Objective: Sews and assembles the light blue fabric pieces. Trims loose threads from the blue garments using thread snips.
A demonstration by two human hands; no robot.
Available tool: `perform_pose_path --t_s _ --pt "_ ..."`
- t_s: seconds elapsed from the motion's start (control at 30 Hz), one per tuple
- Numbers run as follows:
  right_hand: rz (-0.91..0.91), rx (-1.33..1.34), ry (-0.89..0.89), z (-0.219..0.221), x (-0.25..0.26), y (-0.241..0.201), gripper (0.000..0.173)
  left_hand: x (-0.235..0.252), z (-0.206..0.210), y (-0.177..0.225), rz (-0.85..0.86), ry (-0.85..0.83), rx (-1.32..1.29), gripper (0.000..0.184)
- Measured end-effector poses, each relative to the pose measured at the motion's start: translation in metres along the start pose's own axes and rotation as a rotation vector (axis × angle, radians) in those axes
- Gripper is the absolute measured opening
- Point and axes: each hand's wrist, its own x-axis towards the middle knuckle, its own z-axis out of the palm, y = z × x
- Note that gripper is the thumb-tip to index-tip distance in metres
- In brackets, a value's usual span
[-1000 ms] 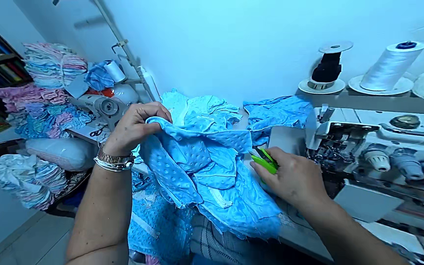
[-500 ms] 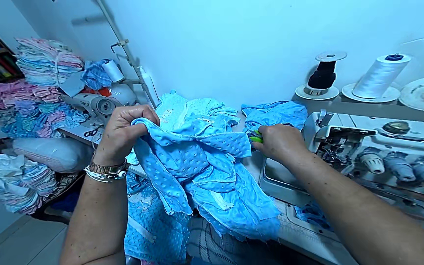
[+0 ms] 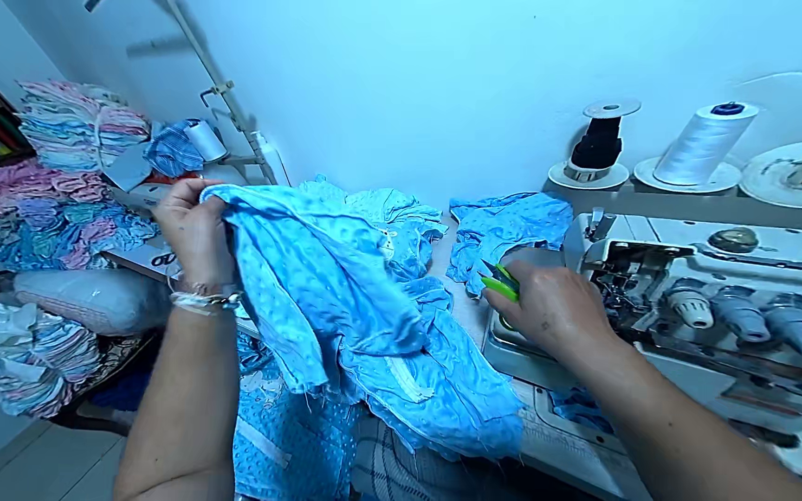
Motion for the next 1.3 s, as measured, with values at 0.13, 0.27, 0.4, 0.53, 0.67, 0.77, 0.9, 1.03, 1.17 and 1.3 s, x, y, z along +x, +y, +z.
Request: perform_pose_path --t_s 0.13,0.27,0.4,0.53,0.67,0.77,0.9,1.03,1.17,1.3 --pt "-0.136 0.072 0.169 0.01 -0.04 0.026 0.035 -0.007 0.074 -0.063 -0.217 -0.276 -0.012 0.028" --pt "-0.221 0.089 0.299 0.017 -0.071 0.054 0.049 -0.066 0.16 -0.101 -0.212 -0.977 0.463 0.044" --pt "-0.179 0.223 0.274 0.017 -0.107 0.075 0.043 -0.085 0.215 -0.083 -0.142 -1.247 0.639 0.051" --pt "-0.07 0.285 0.128 0.01 -0.139 0.091 0.043 -0.062 0.228 -0.009 0.052 -1.113 0.999 0.044" --pt "-0.02 0.433 0.073 0.016 -0.154 0.096 0.041 -0.052 0.273 0.056 0.31 -1.045 0.662 0.031" --pt "-0.055 0.558 -0.039 0.032 -0.157 0.078 0.036 -0.085 0.332 0.058 0.295 -1.344 0.364 0.037" --pt "-0.196 0.607 -0.236 0.067 -0.161 0.041 0.035 -0.107 0.394 0.034 0.138 -1.625 0.382 0.044" --pt "-0.171 0.67 -0.273 0.085 -0.156 0.032 0.042 -0.113 0.404 0.022 0.089 -1.718 0.438 0.018" --pt "-0.08 0.862 -0.317 0.087 -0.147 0.044 0.042 -0.099 0.388 0.022 0.157 -1.415 0.488 0.03" --pt "-0.076 0.911 -0.246 0.091 -0.152 0.046 0.038 -0.033 0.34 0.048 0.148 -0.854 0.144 0.032"
